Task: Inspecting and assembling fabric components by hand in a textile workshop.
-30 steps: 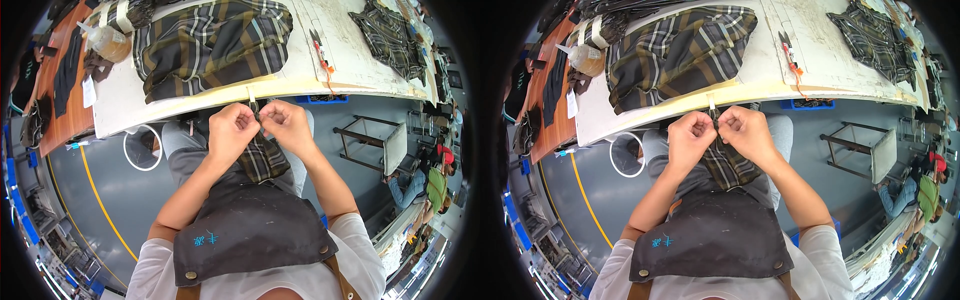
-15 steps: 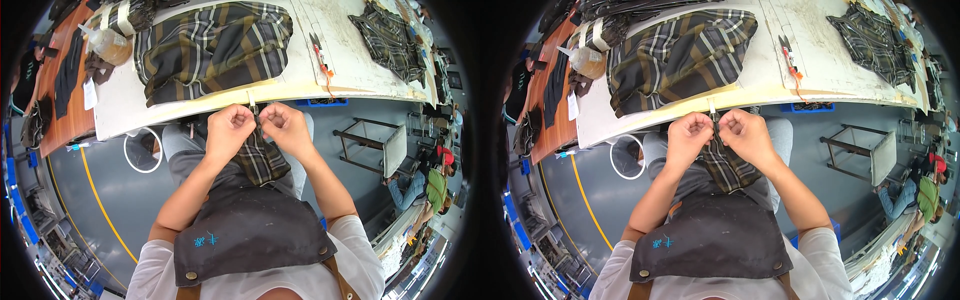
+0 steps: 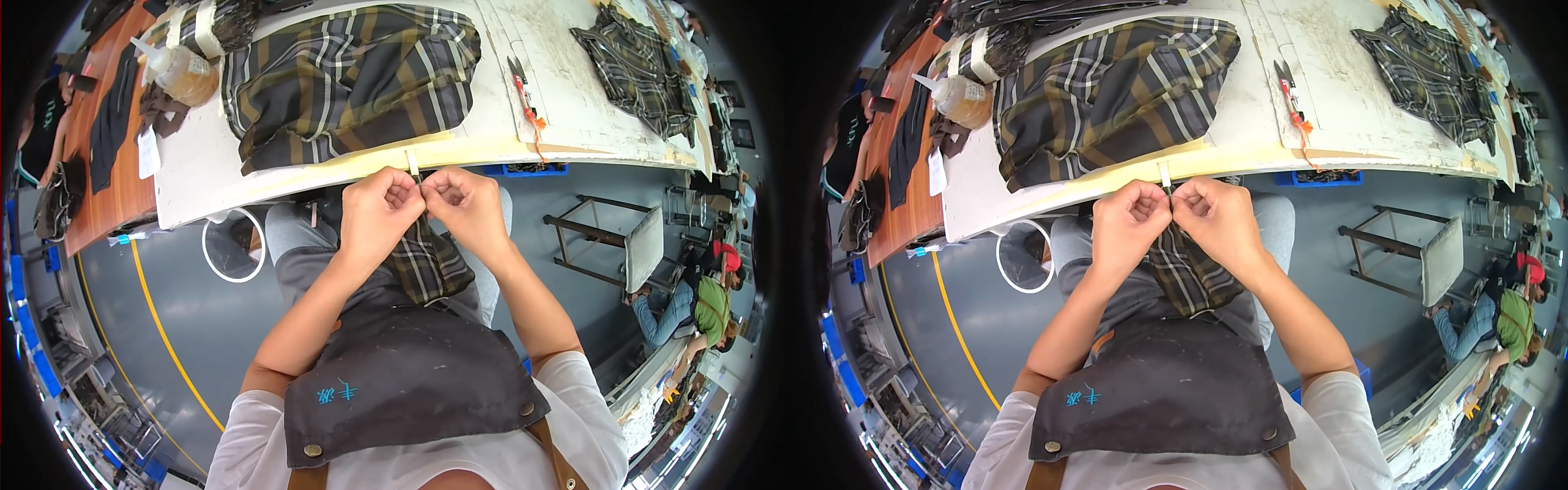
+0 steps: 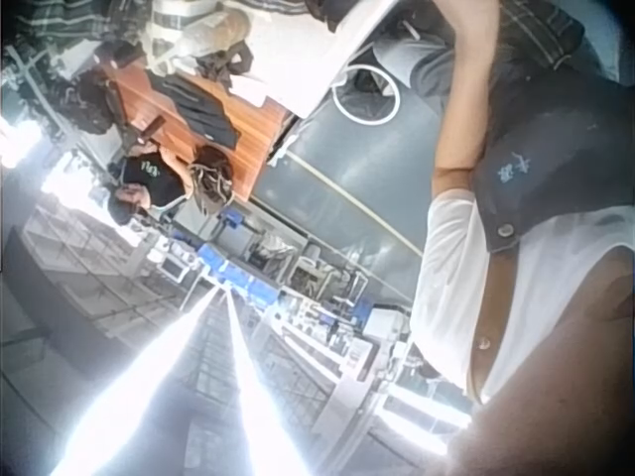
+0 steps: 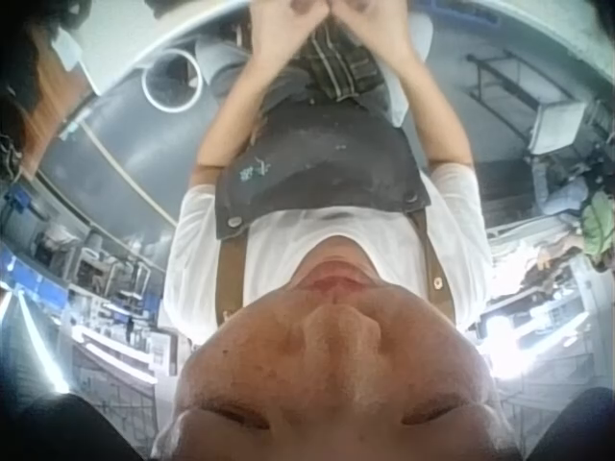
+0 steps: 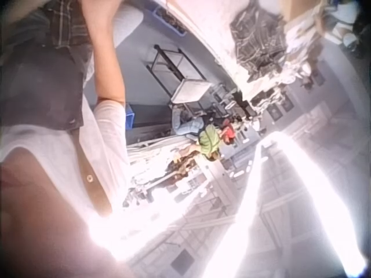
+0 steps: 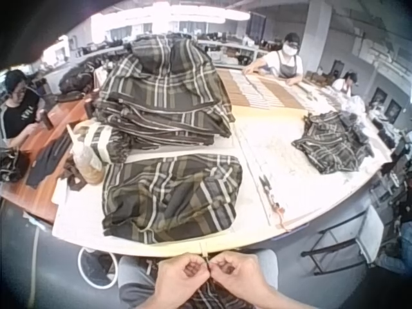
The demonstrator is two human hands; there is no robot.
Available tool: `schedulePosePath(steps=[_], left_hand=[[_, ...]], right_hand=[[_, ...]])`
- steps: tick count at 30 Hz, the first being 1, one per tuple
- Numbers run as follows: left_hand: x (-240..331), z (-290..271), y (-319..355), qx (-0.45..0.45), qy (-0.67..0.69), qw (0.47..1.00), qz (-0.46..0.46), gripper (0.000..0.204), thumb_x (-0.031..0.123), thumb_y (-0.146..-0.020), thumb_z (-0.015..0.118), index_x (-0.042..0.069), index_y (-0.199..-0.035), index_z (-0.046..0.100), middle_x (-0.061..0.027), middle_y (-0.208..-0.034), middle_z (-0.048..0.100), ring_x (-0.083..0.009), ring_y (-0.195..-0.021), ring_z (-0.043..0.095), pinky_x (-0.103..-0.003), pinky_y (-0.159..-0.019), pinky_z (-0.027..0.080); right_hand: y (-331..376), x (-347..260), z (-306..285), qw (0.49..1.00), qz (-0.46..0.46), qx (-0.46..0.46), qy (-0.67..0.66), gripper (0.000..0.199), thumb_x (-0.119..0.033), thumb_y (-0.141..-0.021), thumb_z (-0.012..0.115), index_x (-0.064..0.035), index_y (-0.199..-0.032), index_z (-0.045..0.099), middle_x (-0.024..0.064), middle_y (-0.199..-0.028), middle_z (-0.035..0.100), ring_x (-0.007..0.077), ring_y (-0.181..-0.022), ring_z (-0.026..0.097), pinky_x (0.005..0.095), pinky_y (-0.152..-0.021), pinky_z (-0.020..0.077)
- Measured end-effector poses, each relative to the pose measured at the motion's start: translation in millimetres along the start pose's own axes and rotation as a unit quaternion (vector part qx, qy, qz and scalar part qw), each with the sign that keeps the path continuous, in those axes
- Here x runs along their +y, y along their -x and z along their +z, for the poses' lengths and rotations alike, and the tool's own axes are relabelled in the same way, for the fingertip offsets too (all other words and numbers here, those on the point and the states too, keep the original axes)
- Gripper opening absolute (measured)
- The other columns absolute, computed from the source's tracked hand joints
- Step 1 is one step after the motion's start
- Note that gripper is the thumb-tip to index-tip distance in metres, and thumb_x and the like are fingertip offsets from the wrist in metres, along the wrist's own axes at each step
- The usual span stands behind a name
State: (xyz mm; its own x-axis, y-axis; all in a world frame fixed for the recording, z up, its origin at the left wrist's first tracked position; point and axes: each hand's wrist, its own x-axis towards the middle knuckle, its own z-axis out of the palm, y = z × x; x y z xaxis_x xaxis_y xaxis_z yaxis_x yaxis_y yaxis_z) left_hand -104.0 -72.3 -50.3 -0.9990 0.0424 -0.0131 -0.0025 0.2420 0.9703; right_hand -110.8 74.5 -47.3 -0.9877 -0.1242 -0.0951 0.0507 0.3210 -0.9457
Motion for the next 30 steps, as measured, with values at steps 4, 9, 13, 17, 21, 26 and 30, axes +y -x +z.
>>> schedulePosePath(steps=[4,9,13,17,21,26,30], left_hand=[[-5,2,-1,0.002,0.010,1.000,-0.017,0.005,0.002,-0.079,0.059,-0.002,-0.076,0.059,-0.0015,-0.066,0.059,-0.0046,-0.058,0.055,-0.018,-0.053,0.046],[-9,2,2,0.010,0.089,0.993,-0.080,0.004,0.001,-0.078,0.058,-0.003,-0.077,0.059,-0.0012,-0.067,0.060,-0.0043,-0.058,0.055,-0.018,-0.053,0.047],[-6,0,2,-0.006,0.022,0.999,-0.033,0.006,0.002,-0.080,0.058,-0.004,-0.079,0.059,-0.0029,-0.068,0.060,-0.0061,-0.059,0.057,-0.020,-0.054,0.049],[-14,6,4,0.015,0.074,0.994,-0.075,0.006,0.001,-0.081,0.057,-0.005,-0.080,0.058,-0.0031,-0.069,0.060,-0.0060,-0.059,0.057,-0.021,-0.054,0.050],[-16,11,6,0.054,0.105,0.990,-0.078,0.003,0.000,-0.075,0.061,-0.002,-0.076,0.059,-0.0023,-0.064,0.061,-0.0040,-0.056,0.054,-0.020,-0.054,0.045],[-21,16,11,0.067,0.152,0.983,-0.083,0.005,0.001,-0.077,0.060,-0.003,-0.079,0.059,-0.0029,-0.066,0.061,-0.0045,-0.056,0.055,-0.020,-0.053,0.046],[-20,21,14,0.084,0.211,0.968,-0.104,0.007,0.002,-0.081,0.059,-0.005,-0.082,0.058,-0.0032,-0.069,0.061,-0.0048,-0.057,0.054,-0.021,-0.052,0.047]], right_hand=[[-1,1,-1,0.997,0.044,-0.013,-0.056,0.010,-0.002,-0.074,0.063,0.0042,-0.081,0.061,0.0080,-0.070,0.064,0.0102,-0.058,0.061,0.0238,-0.055,0.0490],[-1,-6,1,0.994,0.081,-0.013,-0.074,0.012,-0.003,-0.075,0.063,0.0040,-0.084,0.060,0.0093,-0.072,0.064,0.0103,-0.058,0.059,0.0248,-0.057,0.0497],[-5,-6,1,0.998,-0.014,0.003,0.057,0.011,-0.003,-0.075,0.062,0.0040,-0.083,0.061,0.0098,-0.070,0.064,0.0102,-0.057,0.058,0.0242,-0.058,0.0494],[-5,4,4,0.999,0.036,0.013,-0.014,0.012,-0.003,-0.074,0.063,0.0038,-0.083,0.061,0.0095,-0.069,0.064,0.0111,-0.058,0.059,0.0240,-0.058,0.0494],[0,0,8,0.999,0.025,0.028,-0.015,0.012,-0.003,-0.074,0.063,0.0037,-0.083,0.061,0.0094,-0.068,0.064,0.0118,-0.060,0.061,0.0243,-0.058,0.0497],[3,-6,12,0.997,0.000,0.063,0.044,0.014,-0.003,-0.072,0.064,0.0040,-0.083,0.060,0.0101,-0.070,0.064,0.0126,-0.062,0.062,0.0248,-0.059,0.0506],[8,-8,14,0.997,0.011,0.064,0.045,0.017,-0.003,-0.071,0.064,0.0037,-0.086,0.060,0.0094,-0.071,0.064,0.0126,-0.061,0.062,0.0250,-0.059,0.0506]])
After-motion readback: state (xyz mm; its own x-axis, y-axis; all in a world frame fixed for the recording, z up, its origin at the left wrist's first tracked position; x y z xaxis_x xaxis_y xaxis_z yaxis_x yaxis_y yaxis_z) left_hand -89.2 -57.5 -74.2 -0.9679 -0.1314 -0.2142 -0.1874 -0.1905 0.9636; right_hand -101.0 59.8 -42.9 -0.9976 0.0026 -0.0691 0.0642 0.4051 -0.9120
